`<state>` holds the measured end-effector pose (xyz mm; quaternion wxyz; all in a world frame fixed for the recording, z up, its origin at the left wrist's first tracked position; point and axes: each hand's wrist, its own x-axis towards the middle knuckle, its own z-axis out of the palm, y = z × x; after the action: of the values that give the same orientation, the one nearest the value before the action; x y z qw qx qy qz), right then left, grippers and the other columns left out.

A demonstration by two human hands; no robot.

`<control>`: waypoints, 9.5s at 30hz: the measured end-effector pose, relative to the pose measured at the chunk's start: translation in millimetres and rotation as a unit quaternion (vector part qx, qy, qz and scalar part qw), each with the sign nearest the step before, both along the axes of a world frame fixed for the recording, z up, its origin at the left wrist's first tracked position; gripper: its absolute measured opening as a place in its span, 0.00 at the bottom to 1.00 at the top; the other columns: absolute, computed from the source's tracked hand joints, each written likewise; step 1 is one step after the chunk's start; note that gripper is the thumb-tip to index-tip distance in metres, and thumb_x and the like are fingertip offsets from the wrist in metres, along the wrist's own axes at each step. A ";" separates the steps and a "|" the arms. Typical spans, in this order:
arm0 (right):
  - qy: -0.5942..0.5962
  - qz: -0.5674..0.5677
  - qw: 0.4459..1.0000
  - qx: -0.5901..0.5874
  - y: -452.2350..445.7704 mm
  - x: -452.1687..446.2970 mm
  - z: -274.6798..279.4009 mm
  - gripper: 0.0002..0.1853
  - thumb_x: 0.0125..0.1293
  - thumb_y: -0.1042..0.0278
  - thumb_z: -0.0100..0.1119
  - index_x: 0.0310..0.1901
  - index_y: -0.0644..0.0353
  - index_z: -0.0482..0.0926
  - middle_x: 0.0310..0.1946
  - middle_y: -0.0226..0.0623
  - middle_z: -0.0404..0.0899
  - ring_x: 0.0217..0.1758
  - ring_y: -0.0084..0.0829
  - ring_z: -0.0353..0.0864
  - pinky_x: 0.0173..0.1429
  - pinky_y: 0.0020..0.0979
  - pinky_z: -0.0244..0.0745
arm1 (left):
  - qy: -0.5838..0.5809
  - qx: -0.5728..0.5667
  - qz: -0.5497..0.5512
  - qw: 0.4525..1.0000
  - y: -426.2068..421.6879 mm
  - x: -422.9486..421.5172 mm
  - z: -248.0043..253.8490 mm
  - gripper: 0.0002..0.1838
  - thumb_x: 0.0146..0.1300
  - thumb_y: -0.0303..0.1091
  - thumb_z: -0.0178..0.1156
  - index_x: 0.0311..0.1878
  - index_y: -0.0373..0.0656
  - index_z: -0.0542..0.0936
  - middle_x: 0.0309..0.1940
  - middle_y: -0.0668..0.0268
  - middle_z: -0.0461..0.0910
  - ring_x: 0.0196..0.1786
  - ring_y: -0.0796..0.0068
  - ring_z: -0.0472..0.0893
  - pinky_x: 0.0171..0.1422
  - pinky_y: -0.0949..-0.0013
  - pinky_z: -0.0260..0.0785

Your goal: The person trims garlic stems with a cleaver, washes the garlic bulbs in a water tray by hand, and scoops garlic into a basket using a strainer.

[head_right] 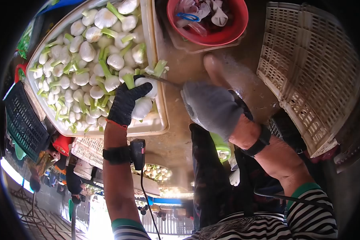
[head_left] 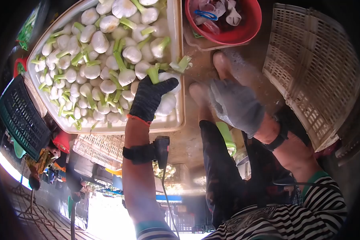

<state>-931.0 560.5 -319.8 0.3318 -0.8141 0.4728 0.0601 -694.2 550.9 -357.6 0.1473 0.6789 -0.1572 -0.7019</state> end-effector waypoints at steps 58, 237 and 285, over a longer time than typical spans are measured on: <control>-0.023 -0.090 0.982 0.162 85.0 -0.4 -21.3 0.08 0.55 0.69 0.62 0.29 0.54 0.71 0.21 0.38 0.71 0.22 0.38 0.75 0.25 0.38 0.69 | -0.503 -0.151 -0.261 0.810 111.7 -62.2 21.1 0.37 0.46 0.44 0.68 0.60 0.44 0.66 0.57 0.55 0.70 0.44 0.50 0.80 0.43 0.55 0.74; 0.083 0.265 0.945 0.172 100.4 74.0 -31.5 0.07 0.53 0.69 0.55 0.32 0.59 0.79 0.28 0.46 0.81 0.32 0.46 0.82 0.37 0.44 0.76 | -0.199 -0.022 -0.055 0.978 241.0 8.4 -39.0 0.19 0.54 0.49 0.59 0.28 0.39 0.82 0.25 0.51 0.80 0.30 0.53 0.81 0.37 0.57 0.71; -0.253 -0.465 0.625 0.573 -112.6 -97.8 -127.8 0.16 0.67 0.55 0.52 0.37 0.62 0.77 0.25 0.34 0.77 0.26 0.23 0.75 0.35 0.24 0.70 | 0.133 0.026 0.163 0.977 107.4 -149.0 5.9 0.10 0.63 0.32 0.57 0.40 0.35 0.81 0.31 0.65 0.81 0.33 0.78 0.80 0.39 0.73 0.72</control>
<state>-1028.7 447.9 -447.6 0.8216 -0.1144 0.5560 -0.0523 -843.2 658.3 -351.7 0.2613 0.5995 -0.0048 -0.7565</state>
